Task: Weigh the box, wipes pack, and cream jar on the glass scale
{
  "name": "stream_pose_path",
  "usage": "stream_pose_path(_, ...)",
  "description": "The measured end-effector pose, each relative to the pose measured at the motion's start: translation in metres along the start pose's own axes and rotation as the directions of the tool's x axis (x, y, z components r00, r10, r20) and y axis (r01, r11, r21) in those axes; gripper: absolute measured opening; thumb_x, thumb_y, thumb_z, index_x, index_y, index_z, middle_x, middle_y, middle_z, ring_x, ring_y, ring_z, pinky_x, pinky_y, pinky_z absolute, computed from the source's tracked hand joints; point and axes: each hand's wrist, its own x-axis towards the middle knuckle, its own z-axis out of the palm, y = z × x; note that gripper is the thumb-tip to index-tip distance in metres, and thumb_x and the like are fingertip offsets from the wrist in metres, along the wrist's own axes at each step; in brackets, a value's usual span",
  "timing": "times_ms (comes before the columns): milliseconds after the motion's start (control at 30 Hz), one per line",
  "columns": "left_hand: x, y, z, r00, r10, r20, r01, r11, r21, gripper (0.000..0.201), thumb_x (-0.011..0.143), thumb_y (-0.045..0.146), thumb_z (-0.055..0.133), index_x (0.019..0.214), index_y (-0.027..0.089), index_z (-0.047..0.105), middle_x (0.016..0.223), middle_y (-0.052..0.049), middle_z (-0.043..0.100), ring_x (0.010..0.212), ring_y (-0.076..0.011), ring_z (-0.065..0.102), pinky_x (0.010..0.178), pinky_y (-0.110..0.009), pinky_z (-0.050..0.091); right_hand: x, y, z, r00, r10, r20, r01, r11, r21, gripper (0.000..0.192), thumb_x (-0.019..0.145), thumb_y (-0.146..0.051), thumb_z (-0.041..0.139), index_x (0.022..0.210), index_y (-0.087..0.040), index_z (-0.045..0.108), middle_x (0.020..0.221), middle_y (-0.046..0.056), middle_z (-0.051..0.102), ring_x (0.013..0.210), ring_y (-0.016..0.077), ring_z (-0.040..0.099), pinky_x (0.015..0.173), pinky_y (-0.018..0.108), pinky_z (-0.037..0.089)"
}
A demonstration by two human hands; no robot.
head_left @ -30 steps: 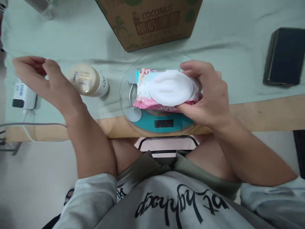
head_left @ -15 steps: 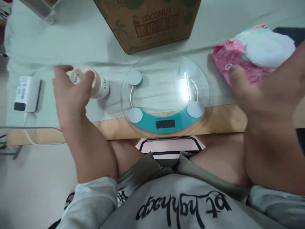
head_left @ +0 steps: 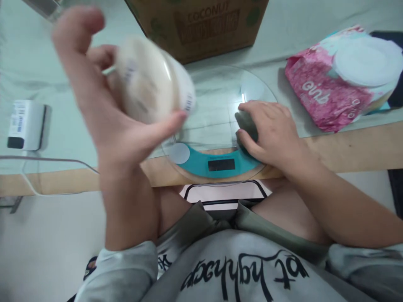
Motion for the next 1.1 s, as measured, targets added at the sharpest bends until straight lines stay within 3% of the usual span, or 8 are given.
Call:
stream_pose_path(167,-0.025,0.051,0.044,0.922,0.174,0.346,-0.088,0.964,-0.249,0.094,0.062,0.062,0.097,0.138,0.036,0.047,0.142,-0.007,0.055,0.124,-0.0279,0.061,0.106,-0.045,0.055,0.001,-0.001,0.002,1.000,0.004,-0.026,-0.004,1.000,0.005,0.048,0.095,-0.023,0.040,0.139,-0.023,0.060,0.142,0.010,0.068,0.138,0.0270,0.062,0.116,0.051,0.050)
stream_pose_path(300,-0.028,0.038,0.055,0.890,0.095,0.446,0.047,0.954,-0.297,0.109,0.049,0.079,0.095,0.138,0.037,0.048,0.149,-0.010,0.054,0.135,-0.0343,0.056,0.110,-0.049,0.053,0.000,0.002,0.002,1.000,-0.009,-0.022,0.010,1.000,0.008,0.049,0.094,-0.020,0.038,0.137,-0.022,0.061,0.142,0.009,0.069,0.138,0.0264,0.064,0.115,0.050,0.052)
stream_pose_path(433,-0.027,-0.004,0.058,0.964,-0.072,0.255,0.172,0.902,-0.395,0.083,0.068,0.095,0.071,0.112,0.026,0.060,0.110,-0.008,0.064,0.100,-0.0224,0.064,0.086,-0.039,0.052,0.000,0.006,0.004,0.999,-0.003,-0.032,0.004,1.000,0.008,0.048,0.094,-0.022,0.043,0.139,-0.019,0.060,0.152,0.012,0.062,0.146,0.0298,0.057,0.120,0.053,0.048)
stream_pose_path(533,-0.030,-0.022,0.062,0.962,-0.250,0.108,0.267,0.943,-0.196,0.056,0.090,0.064,0.074,0.069,0.021,0.046,0.064,0.001,0.041,0.061,-0.0119,0.037,0.064,-0.034,0.033,-0.001,0.010,0.005,1.000,0.007,-0.010,-0.007,1.000,0.007,0.048,0.098,-0.031,0.046,0.144,-0.020,0.058,0.162,0.011,0.053,0.154,0.0335,0.049,0.125,0.058,0.043)
stream_pose_path(700,-0.032,-0.023,0.064,0.942,-0.257,0.217,0.277,0.959,-0.068,0.053,0.094,0.041,0.074,0.060,0.019,0.039,0.057,0.002,0.033,0.058,-0.0107,0.032,0.063,-0.035,0.027,0.000,0.012,0.003,0.999,0.028,0.015,-0.028,0.999,0.024,0.049,0.101,-0.034,0.043,0.146,-0.023,0.057,0.163,0.010,0.052,0.156,0.0348,0.047,0.125,0.061,0.043)
stream_pose_path(800,-0.029,-0.016,0.058,0.970,-0.156,0.188,0.199,0.951,-0.238,0.051,0.095,0.064,0.070,0.076,0.020,0.052,0.069,0.000,0.048,0.066,-0.0123,0.048,0.069,-0.034,0.038,0.001,0.010,0.001,0.999,0.044,0.029,-0.044,0.999,0.015,0.048,0.101,-0.035,0.042,0.144,-0.023,0.059,0.163,0.009,0.052,0.156,0.0343,0.046,0.125,0.060,0.043)
stream_pose_path(900,-0.028,0.008,0.052,0.947,0.039,0.319,0.091,0.919,-0.384,0.074,0.075,0.086,0.075,0.111,0.023,0.063,0.117,-0.011,0.066,0.115,-0.0290,0.067,0.094,-0.044,0.054,0.001,0.009,0.001,0.999,0.036,0.031,-0.036,0.999,0.005,0.048,0.099,-0.033,0.045,0.143,-0.021,0.060,0.162,0.011,0.053,0.155,0.0354,0.047,0.127,0.062,0.040)
stream_pose_path(1100,-0.030,0.054,0.058,0.865,0.123,0.487,-0.028,0.980,-0.198,0.079,0.061,0.067,0.096,0.124,0.032,0.062,0.141,-0.011,0.063,0.142,-0.0365,0.057,0.119,-0.054,0.050,0.001,0.010,0.001,1.000,0.017,0.011,-0.017,1.000,0.007,0.050,0.097,-0.033,0.048,0.146,-0.025,0.057,0.160,0.009,0.054,0.154,0.0341,0.049,0.125,0.061,0.044)
